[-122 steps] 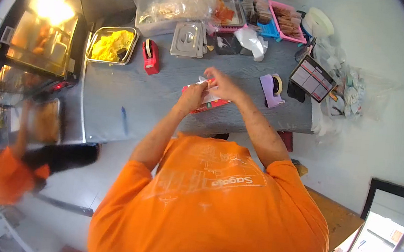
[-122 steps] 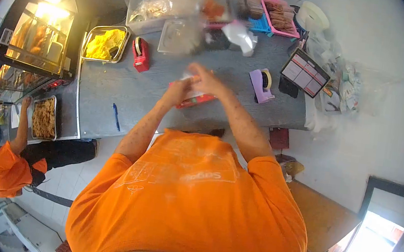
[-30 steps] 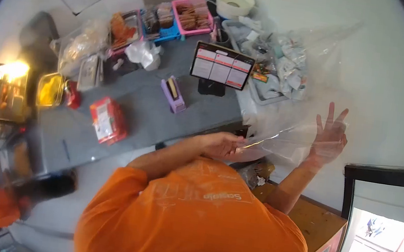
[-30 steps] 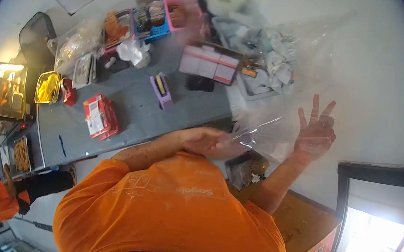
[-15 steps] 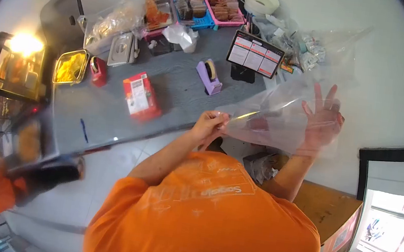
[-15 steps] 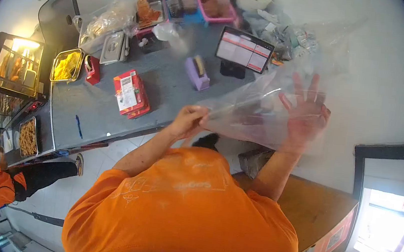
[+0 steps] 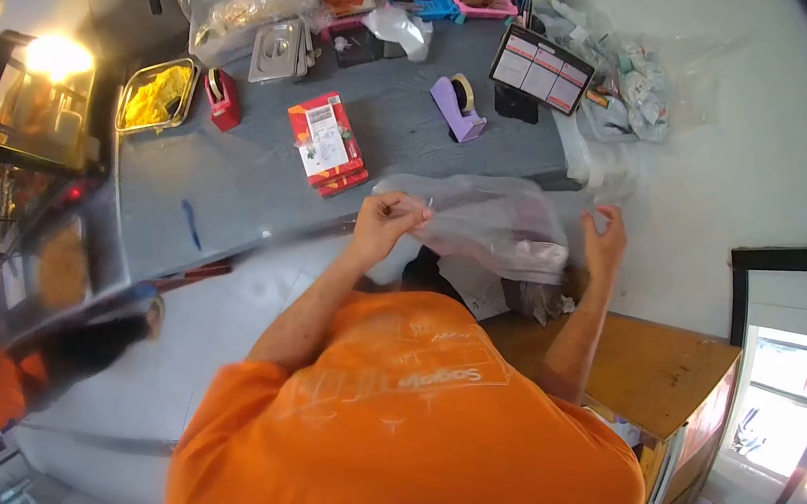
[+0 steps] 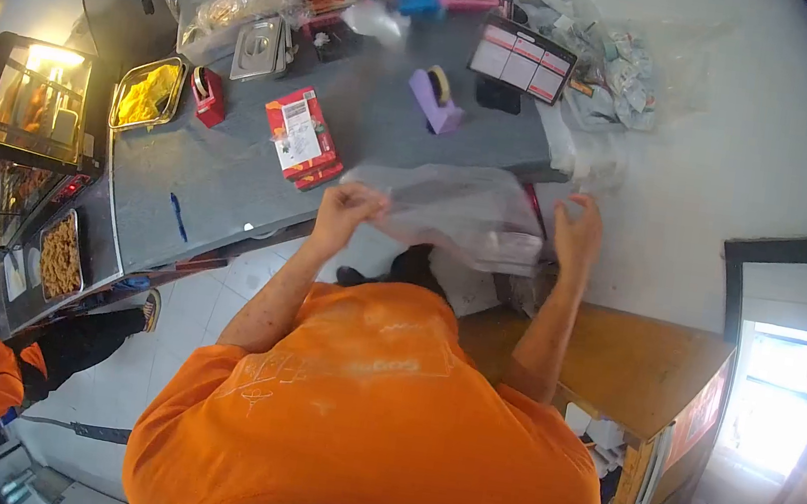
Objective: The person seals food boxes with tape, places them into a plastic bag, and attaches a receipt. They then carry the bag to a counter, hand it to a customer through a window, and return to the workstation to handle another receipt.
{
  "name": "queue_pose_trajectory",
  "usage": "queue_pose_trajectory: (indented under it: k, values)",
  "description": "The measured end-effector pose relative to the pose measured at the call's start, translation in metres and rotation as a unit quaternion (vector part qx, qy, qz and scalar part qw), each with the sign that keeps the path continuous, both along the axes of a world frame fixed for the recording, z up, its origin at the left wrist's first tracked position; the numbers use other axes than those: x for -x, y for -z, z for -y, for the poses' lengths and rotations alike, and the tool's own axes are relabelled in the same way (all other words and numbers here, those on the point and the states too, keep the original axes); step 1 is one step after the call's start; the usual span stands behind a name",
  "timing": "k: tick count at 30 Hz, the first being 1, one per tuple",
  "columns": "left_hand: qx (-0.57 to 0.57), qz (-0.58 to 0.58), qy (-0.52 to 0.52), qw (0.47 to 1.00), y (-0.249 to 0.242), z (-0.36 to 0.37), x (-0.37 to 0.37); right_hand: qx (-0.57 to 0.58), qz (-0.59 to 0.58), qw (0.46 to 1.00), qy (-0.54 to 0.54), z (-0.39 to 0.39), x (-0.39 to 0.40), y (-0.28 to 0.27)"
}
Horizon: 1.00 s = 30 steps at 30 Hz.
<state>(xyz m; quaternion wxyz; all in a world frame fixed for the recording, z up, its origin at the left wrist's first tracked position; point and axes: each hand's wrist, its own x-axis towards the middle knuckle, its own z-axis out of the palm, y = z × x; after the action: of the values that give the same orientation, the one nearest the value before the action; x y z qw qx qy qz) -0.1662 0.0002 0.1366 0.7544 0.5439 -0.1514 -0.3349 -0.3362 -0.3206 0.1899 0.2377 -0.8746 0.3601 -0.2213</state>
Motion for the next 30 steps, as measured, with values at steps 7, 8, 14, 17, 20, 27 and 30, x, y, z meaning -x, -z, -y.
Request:
queue_pose_trajectory:
  k: [7,8,14,17,20,27,30]
  values:
    - [-0.145,0.42,-0.049,0.894,-0.031,0.008,0.021,-0.351,0.058,0.896,-0.267,-0.16,-0.068,0.014]
    - [-0.241,0.594,-0.076,0.763,-0.041,0.005,0.024,-0.353,0.053,0.894,-0.271,-0.166,-0.07,0.016]
    - [-0.339,0.669,-0.135,0.648,-0.089,-0.005,0.031,-0.472,0.193,0.833,-0.216,-0.182,-0.074,0.015]
    - [-0.331,0.655,-0.127,0.667,-0.099,-0.005,0.032,-0.557,0.236,0.778,-0.169,-0.193,-0.074,0.005]
    - [-0.328,0.637,-0.105,0.69,-0.097,-0.007,0.032,-0.61,0.269,0.734,-0.13,-0.2,-0.077,-0.004]
    - [-0.15,0.292,-0.037,0.944,-0.065,-0.001,0.002,-0.428,0.229,0.858,-0.172,-0.186,-0.08,0.009]
    - [-0.088,0.247,0.008,0.965,-0.041,0.001,-0.003,-0.404,0.249,0.862,-0.176,-0.191,-0.083,0.009]
